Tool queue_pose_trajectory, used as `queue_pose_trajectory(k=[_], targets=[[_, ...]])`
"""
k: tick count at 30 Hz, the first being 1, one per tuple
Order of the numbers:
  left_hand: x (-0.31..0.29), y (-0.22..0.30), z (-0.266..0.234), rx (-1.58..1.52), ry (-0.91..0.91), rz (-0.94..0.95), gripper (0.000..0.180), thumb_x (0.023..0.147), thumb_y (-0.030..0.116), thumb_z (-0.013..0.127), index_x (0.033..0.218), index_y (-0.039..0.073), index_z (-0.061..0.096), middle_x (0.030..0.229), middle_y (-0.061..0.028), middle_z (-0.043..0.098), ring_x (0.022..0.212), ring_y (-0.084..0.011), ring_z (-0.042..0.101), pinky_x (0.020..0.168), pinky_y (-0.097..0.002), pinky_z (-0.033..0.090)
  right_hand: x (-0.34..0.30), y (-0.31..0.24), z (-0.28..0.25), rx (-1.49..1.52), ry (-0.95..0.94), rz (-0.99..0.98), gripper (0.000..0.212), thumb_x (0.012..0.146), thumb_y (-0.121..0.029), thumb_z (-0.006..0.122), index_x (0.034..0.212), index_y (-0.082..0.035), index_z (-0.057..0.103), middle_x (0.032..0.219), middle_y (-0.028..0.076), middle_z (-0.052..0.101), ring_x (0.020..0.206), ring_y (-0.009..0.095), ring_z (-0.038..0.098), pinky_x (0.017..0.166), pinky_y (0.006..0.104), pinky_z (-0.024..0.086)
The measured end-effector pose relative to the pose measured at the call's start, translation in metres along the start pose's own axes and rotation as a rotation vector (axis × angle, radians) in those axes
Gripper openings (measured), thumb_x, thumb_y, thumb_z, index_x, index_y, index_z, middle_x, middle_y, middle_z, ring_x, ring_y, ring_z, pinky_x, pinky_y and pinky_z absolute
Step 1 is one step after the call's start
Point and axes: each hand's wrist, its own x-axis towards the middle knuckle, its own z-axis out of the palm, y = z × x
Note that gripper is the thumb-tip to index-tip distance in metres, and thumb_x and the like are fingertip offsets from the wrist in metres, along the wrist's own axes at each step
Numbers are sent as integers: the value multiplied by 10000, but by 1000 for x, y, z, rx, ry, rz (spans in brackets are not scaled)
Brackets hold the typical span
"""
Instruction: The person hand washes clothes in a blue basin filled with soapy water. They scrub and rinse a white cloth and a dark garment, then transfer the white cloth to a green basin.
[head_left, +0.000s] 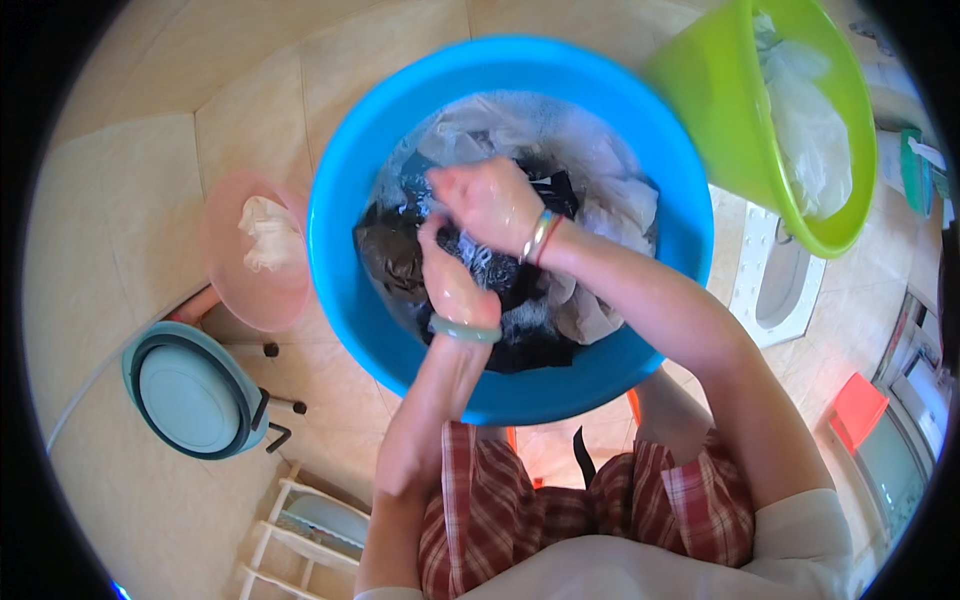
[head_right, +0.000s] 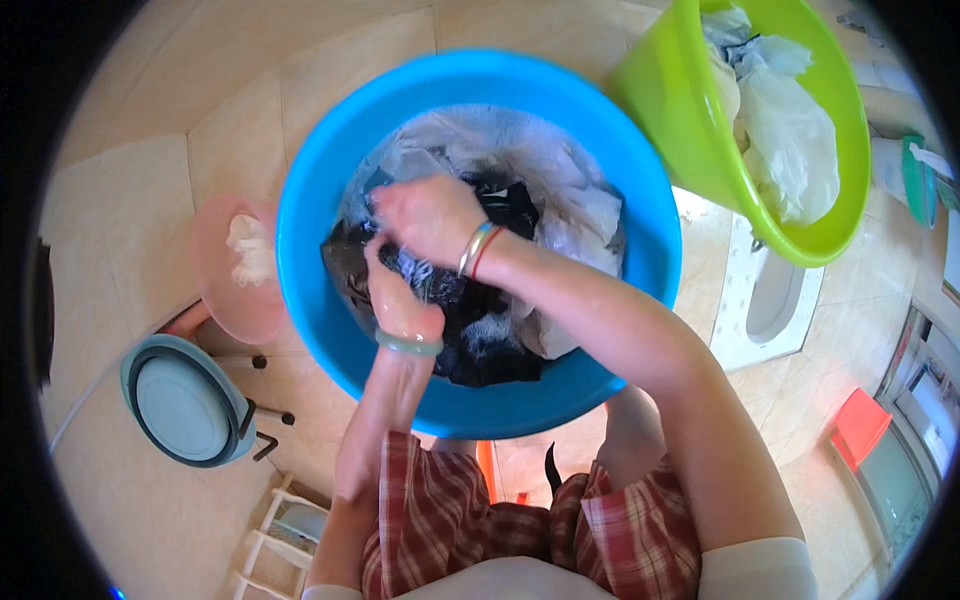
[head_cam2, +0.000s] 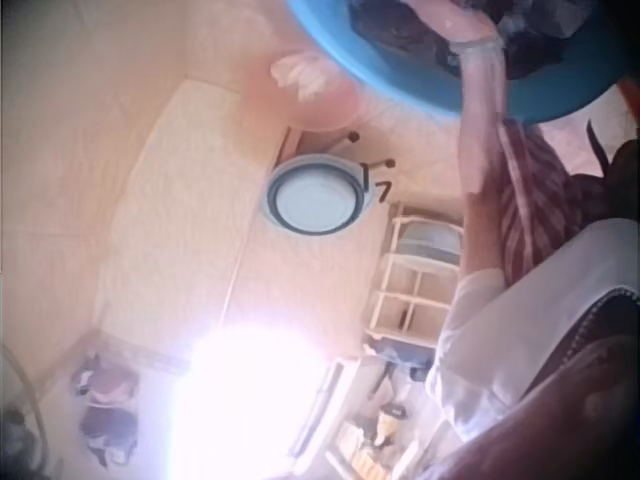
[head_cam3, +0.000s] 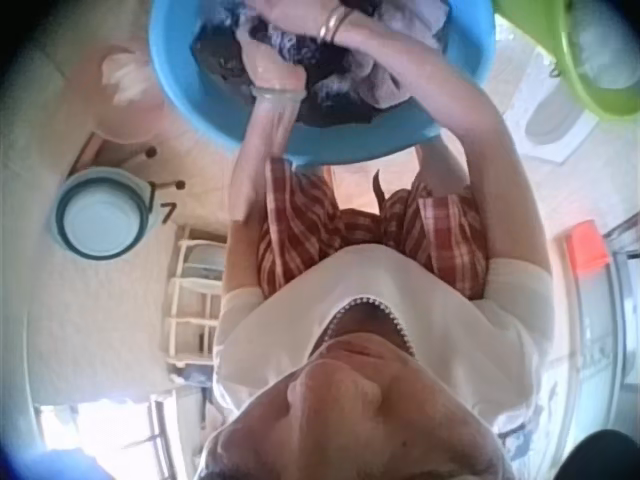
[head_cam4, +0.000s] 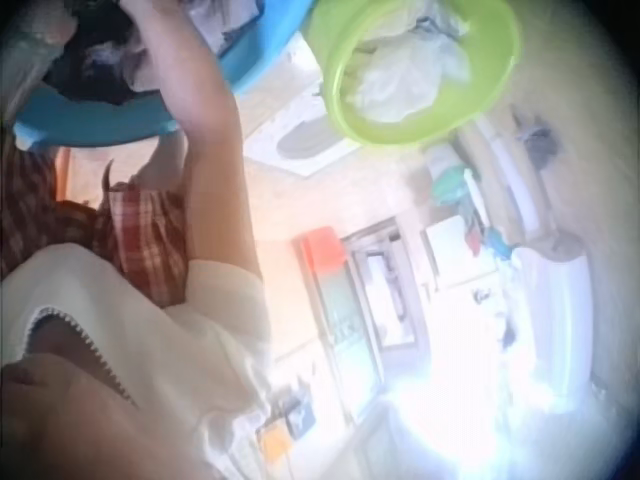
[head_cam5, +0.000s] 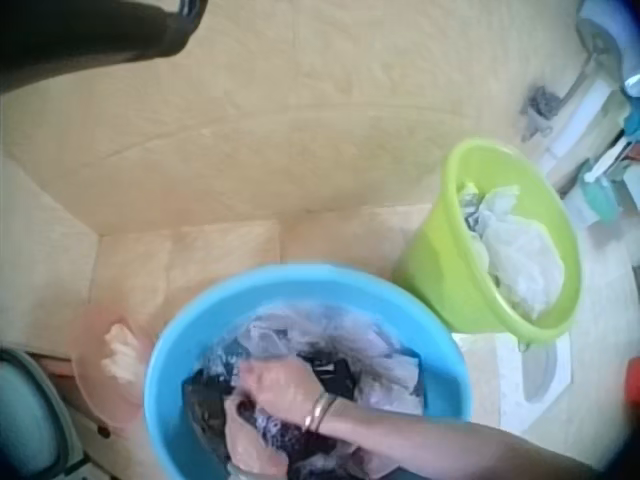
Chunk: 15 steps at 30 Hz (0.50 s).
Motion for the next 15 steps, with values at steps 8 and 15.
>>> queue_pose_trajectory(k=[8, 15], targets=[[26, 17, -28, 239, -161, 234, 255, 978, 329, 504, 1048, 97, 584, 998, -20, 589, 972, -166, 574, 861, -331, 485, -50, -63, 14, -235, -10, -378, 138, 863, -227, 615, 819, -102, 577, 806, 77, 539, 604, 254, 594, 489, 335, 504], [14, -9, -16, 39, 1, -79, 246, 943, 308, 503, 1060, 121, 612, 1069, -54, 674, 969, -209, 642, 864, -382, 510, -8, 27, 16, -146, 33, 40, 215, 930, -228, 558, 786, -74, 598, 598, 159, 572, 622, 372, 618, 514, 469, 493]])
